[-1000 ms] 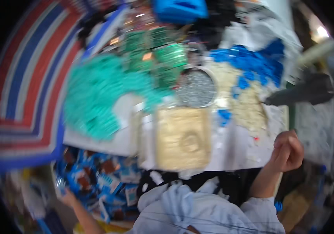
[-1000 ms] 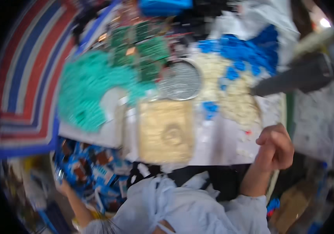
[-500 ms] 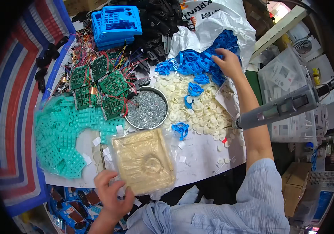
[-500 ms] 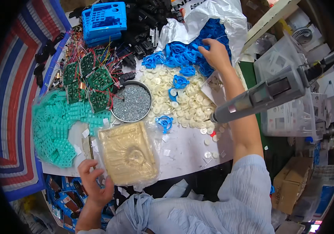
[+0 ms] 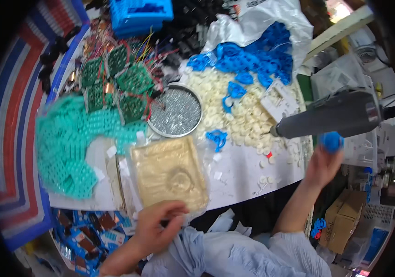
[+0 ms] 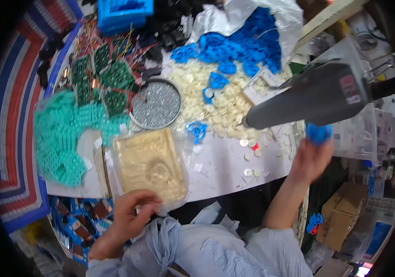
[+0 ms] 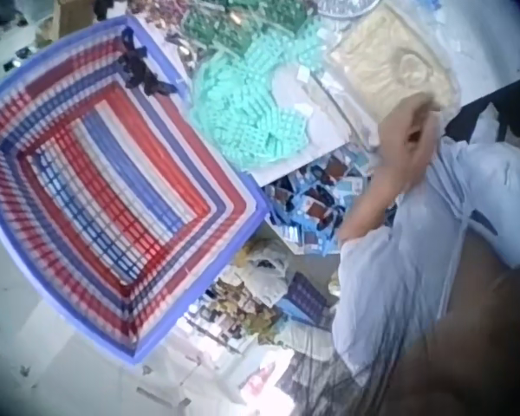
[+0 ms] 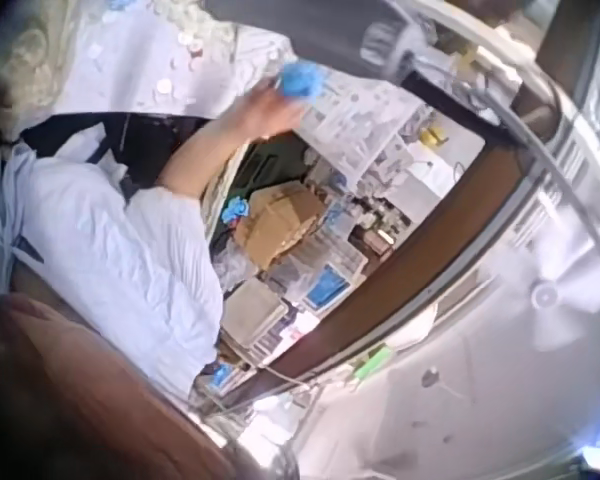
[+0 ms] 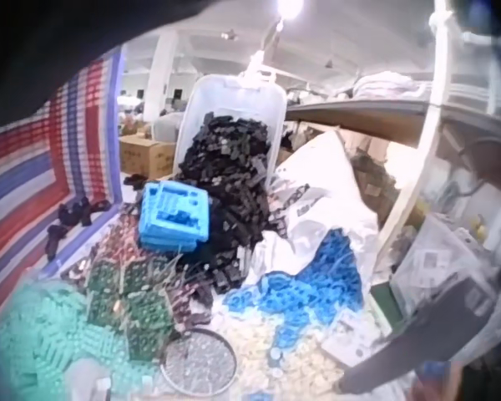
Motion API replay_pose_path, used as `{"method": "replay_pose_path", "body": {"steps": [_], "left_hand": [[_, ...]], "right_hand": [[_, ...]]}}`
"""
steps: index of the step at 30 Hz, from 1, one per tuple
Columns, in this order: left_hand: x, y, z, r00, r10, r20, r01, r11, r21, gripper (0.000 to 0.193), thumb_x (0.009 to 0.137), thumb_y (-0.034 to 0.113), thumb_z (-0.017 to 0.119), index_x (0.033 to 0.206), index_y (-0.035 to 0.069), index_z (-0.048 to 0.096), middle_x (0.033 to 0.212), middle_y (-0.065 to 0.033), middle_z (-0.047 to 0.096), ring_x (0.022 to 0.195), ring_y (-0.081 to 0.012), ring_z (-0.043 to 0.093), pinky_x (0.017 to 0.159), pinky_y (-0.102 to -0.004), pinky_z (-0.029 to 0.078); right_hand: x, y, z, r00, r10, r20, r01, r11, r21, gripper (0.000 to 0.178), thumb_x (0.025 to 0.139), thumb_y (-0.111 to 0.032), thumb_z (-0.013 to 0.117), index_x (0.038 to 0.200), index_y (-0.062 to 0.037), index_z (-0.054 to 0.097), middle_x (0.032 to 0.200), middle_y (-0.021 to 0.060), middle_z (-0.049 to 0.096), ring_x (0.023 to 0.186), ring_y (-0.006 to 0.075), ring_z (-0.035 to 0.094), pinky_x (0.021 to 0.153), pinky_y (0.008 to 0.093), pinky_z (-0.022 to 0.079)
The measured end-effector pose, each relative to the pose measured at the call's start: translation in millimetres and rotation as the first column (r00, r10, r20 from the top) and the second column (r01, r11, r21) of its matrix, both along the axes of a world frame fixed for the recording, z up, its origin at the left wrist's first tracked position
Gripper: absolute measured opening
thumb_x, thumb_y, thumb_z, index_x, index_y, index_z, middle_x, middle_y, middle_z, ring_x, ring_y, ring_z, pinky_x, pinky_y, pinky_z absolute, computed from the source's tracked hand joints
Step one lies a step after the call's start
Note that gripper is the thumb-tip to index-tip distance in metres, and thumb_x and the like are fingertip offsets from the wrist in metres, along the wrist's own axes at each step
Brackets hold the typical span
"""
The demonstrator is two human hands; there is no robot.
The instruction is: Assembling small electronic components and circuit boards into a blue plastic housing at a factory workbench.
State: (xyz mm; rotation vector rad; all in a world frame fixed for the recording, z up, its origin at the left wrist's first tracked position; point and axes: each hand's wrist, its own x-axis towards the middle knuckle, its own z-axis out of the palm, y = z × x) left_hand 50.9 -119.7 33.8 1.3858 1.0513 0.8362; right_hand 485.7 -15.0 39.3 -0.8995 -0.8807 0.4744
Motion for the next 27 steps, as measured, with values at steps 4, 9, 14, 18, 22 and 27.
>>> {"method": "replay_pose_path", "body": {"steps": [4, 9, 14, 18, 22, 27], "left_hand": [[42.9, 7.9, 7.6, 0.842, -0.103, 0.529, 0.298, 0.907, -0.298, 0.051, 0.101, 0.003, 0.058, 0.148, -0.002, 0.039, 0.127, -0.0138, 0.065, 0.102, -0.0154, 0.067, 0.090, -0.0283, 0.053], [35.9, 17.2, -8.2, 0.858, 0.059, 0.511, 0.186, 0.890, -0.416, 0.052, 0.106, 0.008, 0.048, 0.154, 0.001, 0.031, 0.132, -0.0143, 0.060, 0.110, -0.0192, 0.064, 0.093, -0.0320, 0.053], [25.4, 10.4, -11.5, 0.917, 0.123, 0.378, 0.034, 0.923, -0.384, 0.050, 0.105, 0.005, 0.048, 0.152, 0.000, 0.032, 0.129, -0.0161, 0.062, 0.100, -0.0212, 0.070, 0.087, -0.0323, 0.057], [21.8, 10.0, -10.9, 0.905, 0.175, 0.387, -0.008, 0.917, -0.398, 0.050, 0.105, 0.004, 0.047, 0.152, -0.001, 0.031, 0.131, -0.0167, 0.060, 0.108, -0.0206, 0.067, 0.089, -0.0329, 0.057], [29.5, 1.9, -21.2, 0.897, 0.279, 0.342, -0.180, 0.939, -0.294, 0.054, 0.105, 0.007, 0.052, 0.152, -0.004, 0.030, 0.127, -0.0163, 0.062, 0.107, -0.0182, 0.067, 0.092, -0.0308, 0.056], [31.1, -3.3, -23.3, 0.896, 0.324, 0.302, -0.242, 0.930, -0.277, 0.056, 0.103, 0.001, 0.051, 0.154, -0.001, 0.029, 0.129, -0.0161, 0.060, 0.110, -0.0168, 0.065, 0.084, -0.0298, 0.058]], "right_hand": [[-116.3, -73.6, 10.3, 0.578, 0.311, 0.754, -0.350, 0.930, -0.114, 0.027, 0.078, -0.020, 0.079, 0.096, -0.0009, 0.071, 0.101, 0.0153, 0.069, 0.085, 0.0250, 0.063, 0.072, 0.0358, 0.051], [-174.2, -45.5, 11.2, 0.359, 0.669, 0.651, -0.655, 0.677, -0.335, 0.039, 0.072, -0.017, 0.086, 0.106, -0.0026, 0.073, 0.097, 0.0110, 0.070, 0.076, 0.0258, 0.063, 0.071, 0.0343, 0.050], [-196.2, -24.0, 2.5, 0.340, 0.790, 0.510, -0.571, 0.605, -0.556, 0.039, 0.076, -0.020, 0.086, 0.107, -0.0014, 0.071, 0.085, 0.0107, 0.068, 0.066, 0.0231, 0.062, 0.060, 0.0306, 0.048], [-209.0, -18.9, 5.6, 0.271, 0.794, 0.544, -0.508, 0.598, -0.620, 0.032, 0.078, -0.020, 0.084, 0.100, -0.0016, 0.070, 0.076, 0.0098, 0.066, 0.062, 0.0221, 0.062, 0.056, 0.0325, 0.048], [-217.5, -35.7, 9.0, 0.311, 0.709, 0.633, -0.375, 0.704, -0.604, 0.025, 0.080, -0.018, 0.082, 0.093, -0.0021, 0.068, 0.070, 0.0085, 0.064, 0.058, 0.0222, 0.063, 0.053, 0.0338, 0.049], [-225.4, -34.4, -5.7, 0.352, 0.683, 0.640, -0.375, 0.729, -0.572, 0.021, 0.083, -0.018, 0.080, 0.091, -0.0045, 0.067, 0.066, 0.0078, 0.063, 0.057, 0.0249, 0.063, 0.050, 0.0343, 0.048]]}}
